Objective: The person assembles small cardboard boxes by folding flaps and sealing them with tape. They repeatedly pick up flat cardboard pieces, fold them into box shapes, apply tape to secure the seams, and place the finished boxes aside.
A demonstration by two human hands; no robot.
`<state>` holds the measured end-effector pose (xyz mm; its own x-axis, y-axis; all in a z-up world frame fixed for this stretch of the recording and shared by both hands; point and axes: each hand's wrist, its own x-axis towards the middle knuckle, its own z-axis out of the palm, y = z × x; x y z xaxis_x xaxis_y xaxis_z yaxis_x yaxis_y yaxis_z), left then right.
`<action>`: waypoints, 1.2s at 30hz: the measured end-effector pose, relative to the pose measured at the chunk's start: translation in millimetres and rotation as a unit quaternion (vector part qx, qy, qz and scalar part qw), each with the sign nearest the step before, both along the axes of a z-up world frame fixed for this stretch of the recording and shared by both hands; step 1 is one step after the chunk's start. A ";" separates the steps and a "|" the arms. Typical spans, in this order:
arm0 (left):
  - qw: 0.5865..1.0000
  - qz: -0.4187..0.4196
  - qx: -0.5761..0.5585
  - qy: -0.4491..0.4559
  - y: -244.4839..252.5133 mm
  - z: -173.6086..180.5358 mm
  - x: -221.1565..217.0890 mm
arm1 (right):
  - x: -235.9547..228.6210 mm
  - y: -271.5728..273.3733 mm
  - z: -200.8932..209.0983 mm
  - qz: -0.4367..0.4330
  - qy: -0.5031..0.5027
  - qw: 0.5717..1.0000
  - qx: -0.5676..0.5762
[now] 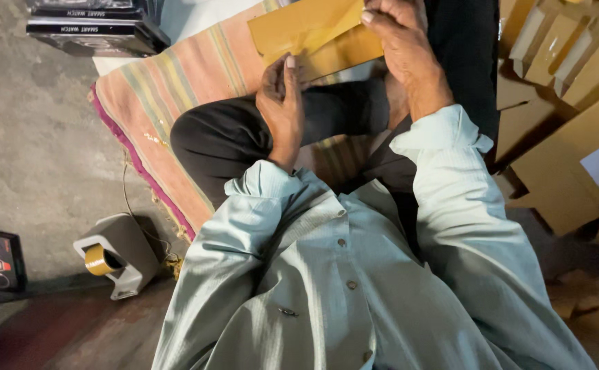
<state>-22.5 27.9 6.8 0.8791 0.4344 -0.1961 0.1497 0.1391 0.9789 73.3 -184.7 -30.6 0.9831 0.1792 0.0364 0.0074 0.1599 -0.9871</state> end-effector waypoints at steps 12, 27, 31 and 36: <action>0.975 -0.009 0.223 0.015 21.4 21.1 12.5 | -4.1 -1.7 8.6 0.048 0.043 0.998 0.026; 0.926 -0.095 0.365 0.014 40.8 -4.6 49.4 | -8.1 0.2 12.6 0.035 -0.022 0.998 -0.052; 0.932 -0.145 0.329 0.053 63.7 -4.4 66.2 | -12.1 8.8 19.9 -0.004 -0.202 0.924 -0.325; 0.917 -0.155 0.366 0.046 70.3 -8.5 72.7 | -27.8 27.6 38.6 -0.093 -0.200 0.890 -0.399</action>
